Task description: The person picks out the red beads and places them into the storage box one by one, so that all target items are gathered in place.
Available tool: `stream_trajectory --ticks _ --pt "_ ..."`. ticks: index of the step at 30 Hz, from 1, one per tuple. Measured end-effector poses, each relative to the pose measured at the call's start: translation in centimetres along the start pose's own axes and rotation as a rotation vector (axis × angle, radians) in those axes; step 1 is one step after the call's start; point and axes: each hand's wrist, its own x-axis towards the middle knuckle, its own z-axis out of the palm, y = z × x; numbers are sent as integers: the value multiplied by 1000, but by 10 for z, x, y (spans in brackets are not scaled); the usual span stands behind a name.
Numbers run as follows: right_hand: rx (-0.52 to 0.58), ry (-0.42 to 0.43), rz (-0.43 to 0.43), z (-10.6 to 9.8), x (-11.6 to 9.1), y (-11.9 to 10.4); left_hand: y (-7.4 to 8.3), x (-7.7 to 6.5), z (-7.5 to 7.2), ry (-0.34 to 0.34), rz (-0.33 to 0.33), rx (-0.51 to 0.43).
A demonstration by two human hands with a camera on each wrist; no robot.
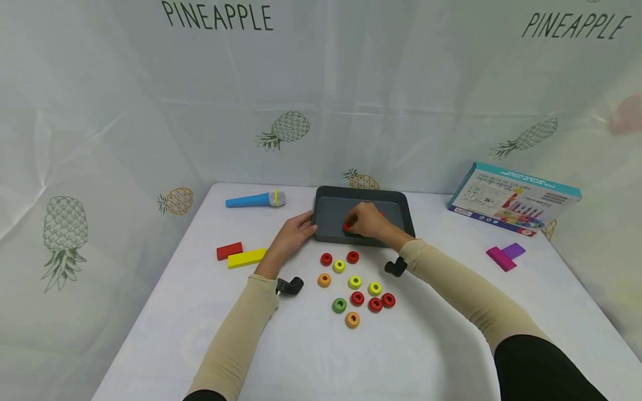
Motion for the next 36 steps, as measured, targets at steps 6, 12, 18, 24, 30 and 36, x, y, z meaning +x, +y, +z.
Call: stream_trajectory --ticks 6,12,18,24,30,36 --pt "16 -6 31 0 0 -1 0 -1 -1 -3 -5 -4" --pt "7 8 25 2 -2 0 1 -3 -1 1 -12 7" --pt "-14 31 25 1 -4 2 2 -3 -1 -7 -14 2" --pt "6 48 8 -3 -6 2 2 -2 0 2 -14 0" --pt "16 69 -12 -3 -11 -2 0 -2 0 -2 -21 -13" --pt "35 87 -24 -2 -15 -5 0 -1 0 -6 -14 -25"
